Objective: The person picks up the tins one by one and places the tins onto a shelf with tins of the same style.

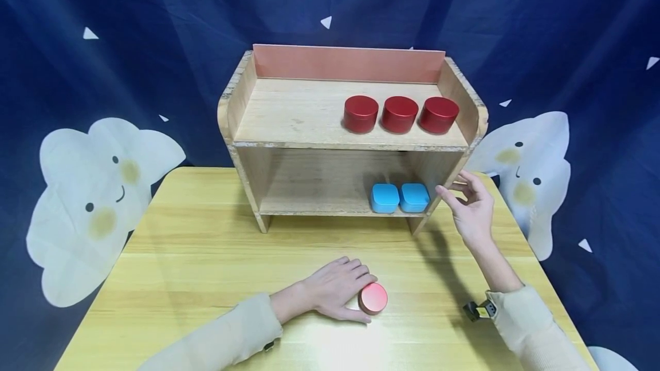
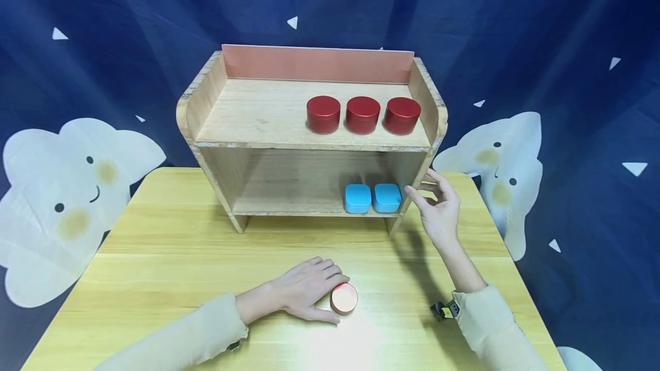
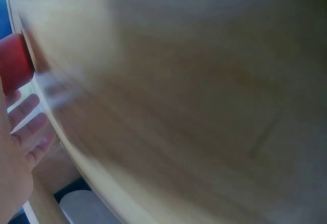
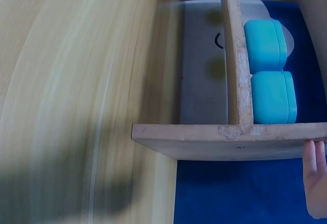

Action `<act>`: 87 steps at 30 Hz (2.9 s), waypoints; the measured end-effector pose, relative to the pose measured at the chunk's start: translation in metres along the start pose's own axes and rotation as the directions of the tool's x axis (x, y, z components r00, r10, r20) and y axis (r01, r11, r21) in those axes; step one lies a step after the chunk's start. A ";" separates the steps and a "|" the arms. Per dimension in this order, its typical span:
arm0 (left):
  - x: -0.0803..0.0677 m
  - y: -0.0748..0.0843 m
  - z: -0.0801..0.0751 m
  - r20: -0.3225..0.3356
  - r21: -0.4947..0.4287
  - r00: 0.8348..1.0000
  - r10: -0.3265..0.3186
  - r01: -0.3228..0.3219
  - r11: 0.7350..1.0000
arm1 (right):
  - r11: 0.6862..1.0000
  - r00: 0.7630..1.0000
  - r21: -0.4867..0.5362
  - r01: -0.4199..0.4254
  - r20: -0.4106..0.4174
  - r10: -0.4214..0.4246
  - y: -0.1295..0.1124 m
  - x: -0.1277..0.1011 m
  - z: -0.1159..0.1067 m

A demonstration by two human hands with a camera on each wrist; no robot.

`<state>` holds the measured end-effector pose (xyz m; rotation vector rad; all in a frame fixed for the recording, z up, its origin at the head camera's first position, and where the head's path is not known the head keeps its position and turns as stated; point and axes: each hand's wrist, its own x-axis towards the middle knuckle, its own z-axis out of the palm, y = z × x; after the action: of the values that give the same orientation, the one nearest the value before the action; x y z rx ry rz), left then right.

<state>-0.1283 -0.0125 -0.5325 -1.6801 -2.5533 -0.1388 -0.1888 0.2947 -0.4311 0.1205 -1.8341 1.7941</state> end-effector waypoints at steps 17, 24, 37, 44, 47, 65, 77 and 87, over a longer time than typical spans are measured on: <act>0.006 0.000 0.006 -0.015 0.013 1.000 0.006 -0.005 1.000 | 1.000 1.000 -0.019 0.013 0.008 -0.013 0.000 0.001 0.002; 0.006 -0.001 0.003 -0.011 0.009 1.000 0.010 -0.010 1.000 | 1.000 1.000 -0.014 0.018 0.011 -0.017 0.001 0.001 0.002; 0.000 -0.006 -0.014 -0.025 0.046 0.997 -0.070 0.072 0.996 | 1.000 1.000 -0.008 0.018 0.004 -0.018 0.000 0.001 0.001; -0.004 -0.008 -0.021 -0.063 -0.002 0.990 -0.123 0.123 0.992 | 1.000 1.000 -0.005 0.020 0.006 -0.019 0.000 0.000 0.000; -0.005 -0.008 -0.024 -0.074 -0.002 0.987 -0.140 0.140 0.990 | 1.000 1.000 -0.010 0.015 0.003 -0.015 0.001 0.000 0.000; -0.015 -0.022 -0.065 -0.304 0.019 0.935 -0.183 0.197 0.980 | 1.000 1.000 -0.025 0.009 -0.001 -0.009 0.000 -0.001 0.000; -0.015 -0.032 -0.098 -0.448 0.082 0.886 -0.119 0.174 0.981 | 0.999 1.000 -0.041 0.009 -0.001 -0.009 0.000 0.001 0.001; -0.010 -0.037 -0.139 -0.543 0.102 0.836 -0.073 0.152 0.983 | 0.999 1.000 -0.045 0.004 -0.002 -0.004 -0.002 0.001 0.000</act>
<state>-0.1558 -0.0531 -0.3970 -1.2144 -2.1696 -0.3712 -0.1886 0.2943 -0.4290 0.1047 -1.8707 1.7482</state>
